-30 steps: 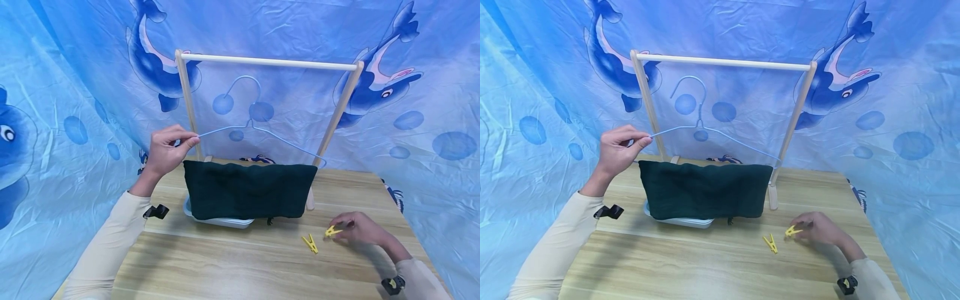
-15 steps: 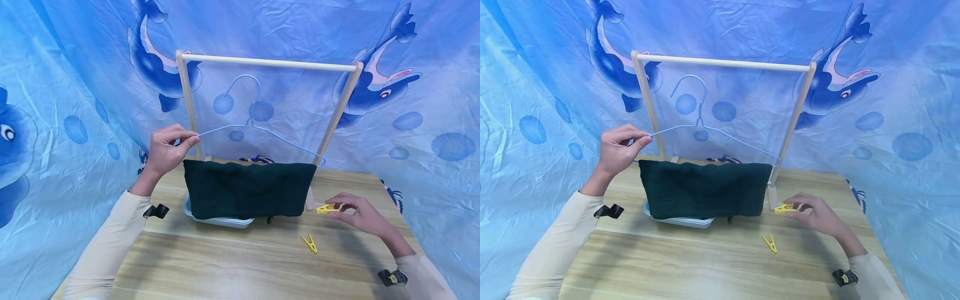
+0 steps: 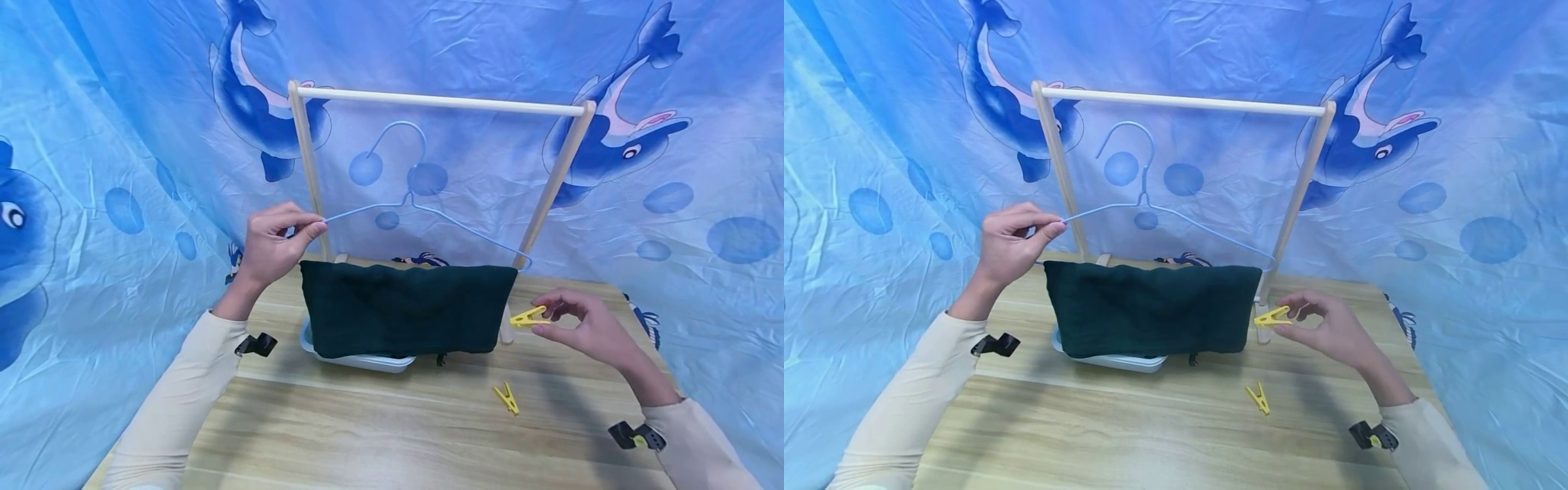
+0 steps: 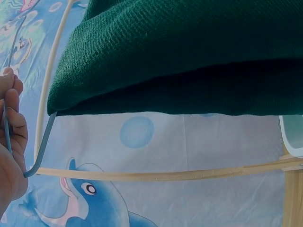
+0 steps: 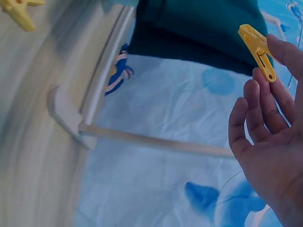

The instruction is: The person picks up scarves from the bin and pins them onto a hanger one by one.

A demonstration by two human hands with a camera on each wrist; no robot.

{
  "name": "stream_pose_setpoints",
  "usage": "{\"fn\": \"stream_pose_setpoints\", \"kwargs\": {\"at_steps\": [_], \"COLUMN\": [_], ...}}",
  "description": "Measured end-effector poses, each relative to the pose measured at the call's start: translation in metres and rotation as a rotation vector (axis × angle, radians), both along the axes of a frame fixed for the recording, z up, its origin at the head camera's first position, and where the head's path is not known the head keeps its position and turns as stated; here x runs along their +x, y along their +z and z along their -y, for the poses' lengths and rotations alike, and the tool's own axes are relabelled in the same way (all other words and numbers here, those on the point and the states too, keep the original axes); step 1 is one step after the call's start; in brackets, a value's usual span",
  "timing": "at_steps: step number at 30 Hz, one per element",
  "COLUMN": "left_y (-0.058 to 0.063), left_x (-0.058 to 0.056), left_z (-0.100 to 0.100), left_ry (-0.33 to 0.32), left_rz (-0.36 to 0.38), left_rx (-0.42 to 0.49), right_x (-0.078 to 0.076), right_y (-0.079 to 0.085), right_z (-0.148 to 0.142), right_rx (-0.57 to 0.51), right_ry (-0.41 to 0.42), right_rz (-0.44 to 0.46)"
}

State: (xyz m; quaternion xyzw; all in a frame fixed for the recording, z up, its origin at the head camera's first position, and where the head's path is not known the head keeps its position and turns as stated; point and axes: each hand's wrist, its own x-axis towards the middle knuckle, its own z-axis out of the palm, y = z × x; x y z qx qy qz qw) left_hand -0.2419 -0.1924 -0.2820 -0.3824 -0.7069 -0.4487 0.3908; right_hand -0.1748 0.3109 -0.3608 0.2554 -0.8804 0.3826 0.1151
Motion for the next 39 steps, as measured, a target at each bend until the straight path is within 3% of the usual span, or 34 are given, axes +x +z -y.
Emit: {"fn": "stream_pose_setpoints", "kwargs": {"at_steps": [7, 17, 26, 39], "left_y": [0.001, -0.001, -0.001, -0.001], "left_x": [0.002, -0.001, -0.004, -0.008], "left_z": [-0.001, 0.000, 0.001, 0.001], "left_ry": [0.005, 0.004, 0.020, 0.010], "left_rz": [-0.007, 0.009, 0.025, 0.011], "left_rx": [0.013, 0.001, 0.009, -0.009], "right_x": [0.003, 0.001, -0.003, -0.020], "right_y": [0.019, 0.042, 0.060, 0.082], "right_z": [0.018, 0.046, 0.077, 0.131], "right_rx": [-0.043, -0.081, -0.107, -0.117], "right_ry": [-0.021, 0.053, 0.050, 0.163], "right_rz": [-0.047, -0.140, -0.102, -0.080]}}
